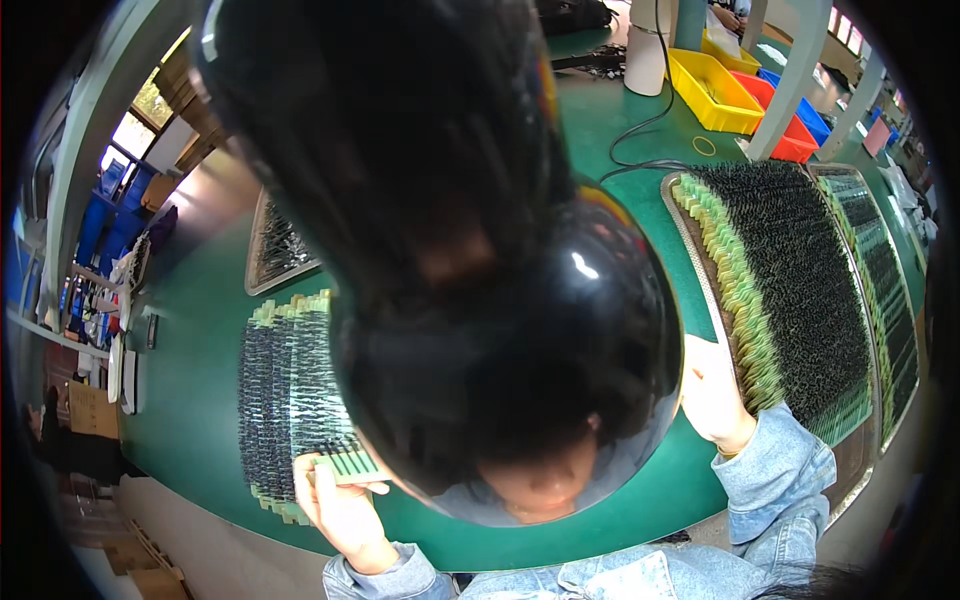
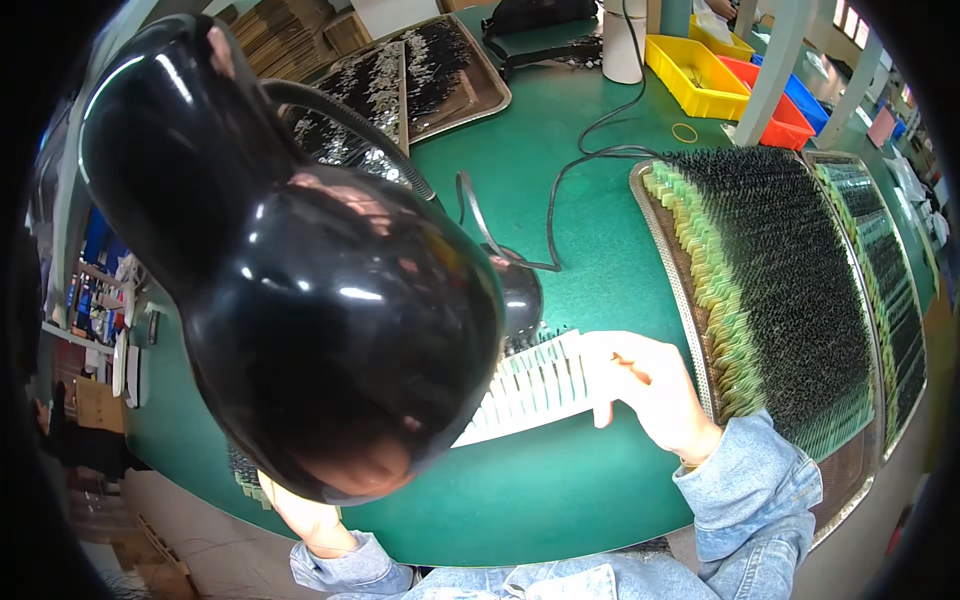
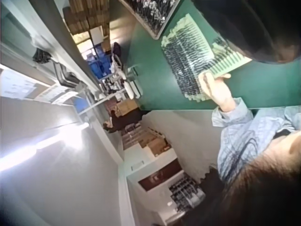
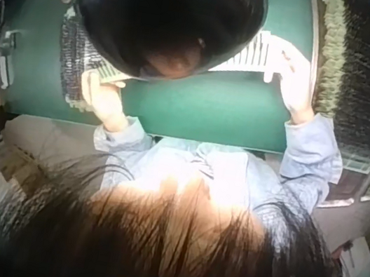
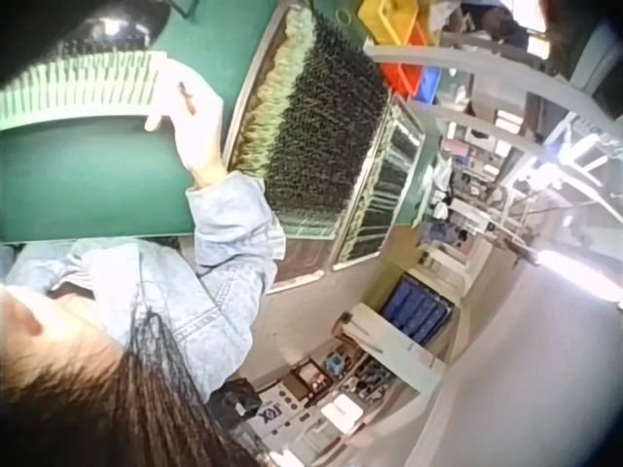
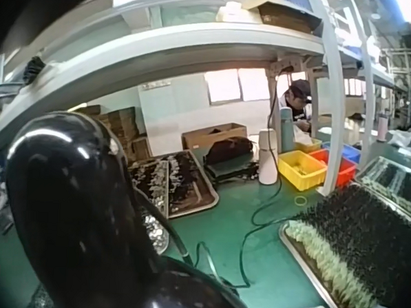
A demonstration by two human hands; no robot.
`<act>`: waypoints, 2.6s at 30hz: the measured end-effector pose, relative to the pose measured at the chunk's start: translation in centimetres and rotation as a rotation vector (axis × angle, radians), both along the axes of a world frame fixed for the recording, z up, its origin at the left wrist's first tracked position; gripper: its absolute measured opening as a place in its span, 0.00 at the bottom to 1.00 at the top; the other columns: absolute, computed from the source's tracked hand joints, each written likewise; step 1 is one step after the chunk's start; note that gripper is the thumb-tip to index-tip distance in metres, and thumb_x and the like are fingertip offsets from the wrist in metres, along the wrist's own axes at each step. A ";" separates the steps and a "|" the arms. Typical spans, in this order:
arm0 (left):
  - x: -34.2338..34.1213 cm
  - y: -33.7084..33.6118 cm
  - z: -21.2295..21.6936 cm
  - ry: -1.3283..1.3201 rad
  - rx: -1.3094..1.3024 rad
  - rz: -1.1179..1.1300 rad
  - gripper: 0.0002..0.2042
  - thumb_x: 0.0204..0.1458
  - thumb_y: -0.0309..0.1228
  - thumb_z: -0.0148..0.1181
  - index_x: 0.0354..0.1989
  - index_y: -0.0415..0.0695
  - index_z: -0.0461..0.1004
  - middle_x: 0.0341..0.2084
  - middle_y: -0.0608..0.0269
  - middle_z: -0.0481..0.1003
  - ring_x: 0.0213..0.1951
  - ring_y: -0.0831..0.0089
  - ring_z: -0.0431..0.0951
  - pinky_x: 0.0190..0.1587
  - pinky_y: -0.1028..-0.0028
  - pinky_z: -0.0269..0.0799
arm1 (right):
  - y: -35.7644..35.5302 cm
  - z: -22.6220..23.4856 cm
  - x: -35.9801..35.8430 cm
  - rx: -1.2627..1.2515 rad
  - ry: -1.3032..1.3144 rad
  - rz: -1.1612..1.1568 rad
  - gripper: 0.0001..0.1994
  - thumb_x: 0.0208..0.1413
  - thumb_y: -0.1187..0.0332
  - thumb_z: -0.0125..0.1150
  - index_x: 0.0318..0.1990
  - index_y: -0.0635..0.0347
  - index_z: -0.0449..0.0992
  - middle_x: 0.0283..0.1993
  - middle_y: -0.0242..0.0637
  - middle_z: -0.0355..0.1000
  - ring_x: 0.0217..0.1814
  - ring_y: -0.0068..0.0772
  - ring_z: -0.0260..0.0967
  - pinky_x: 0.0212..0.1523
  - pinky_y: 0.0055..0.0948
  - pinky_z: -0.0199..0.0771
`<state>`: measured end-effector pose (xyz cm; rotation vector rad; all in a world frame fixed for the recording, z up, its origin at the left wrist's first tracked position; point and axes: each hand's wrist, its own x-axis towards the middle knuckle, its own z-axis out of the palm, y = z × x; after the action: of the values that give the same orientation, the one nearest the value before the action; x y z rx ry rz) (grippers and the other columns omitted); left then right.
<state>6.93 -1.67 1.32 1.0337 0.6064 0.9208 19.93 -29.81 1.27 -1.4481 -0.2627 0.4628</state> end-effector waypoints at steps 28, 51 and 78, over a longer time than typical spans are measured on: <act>-0.7 -2.8 1.6 0.196 0.185 -0.487 0.03 0.48 0.20 0.43 0.30 0.33 0.60 0.12 0.58 0.65 0.12 0.72 0.69 0.15 0.79 0.63 | -2.9 -6.4 2.3 -0.874 -0.815 -0.228 0.23 0.43 0.78 0.49 0.50 0.72 0.56 0.44 0.46 0.61 0.44 0.33 0.61 0.45 0.24 0.61; 0.4 -3.6 1.2 0.071 0.312 -0.334 0.15 0.44 0.16 0.40 0.43 0.30 0.56 0.22 0.67 0.63 0.24 0.84 0.61 0.28 0.87 0.58 | -2.3 -3.7 3.0 0.546 0.315 -0.372 0.13 0.56 0.67 0.38 0.45 0.61 0.63 0.44 0.31 0.62 0.48 0.21 0.58 0.51 0.23 0.55; 0.4 -2.5 0.4 -0.029 0.088 -0.115 0.19 0.47 0.21 0.43 0.49 0.32 0.54 0.29 0.61 0.66 0.33 0.75 0.67 0.40 0.77 0.63 | -1.7 -2.7 2.0 0.510 0.284 -0.151 0.13 0.51 0.71 0.45 0.45 0.62 0.60 0.38 0.41 0.66 0.48 0.40 0.62 0.48 0.34 0.61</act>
<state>7.33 -4.21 1.74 1.1205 0.4811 0.8654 21.88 -31.53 -1.43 -0.8841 -0.0355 0.4332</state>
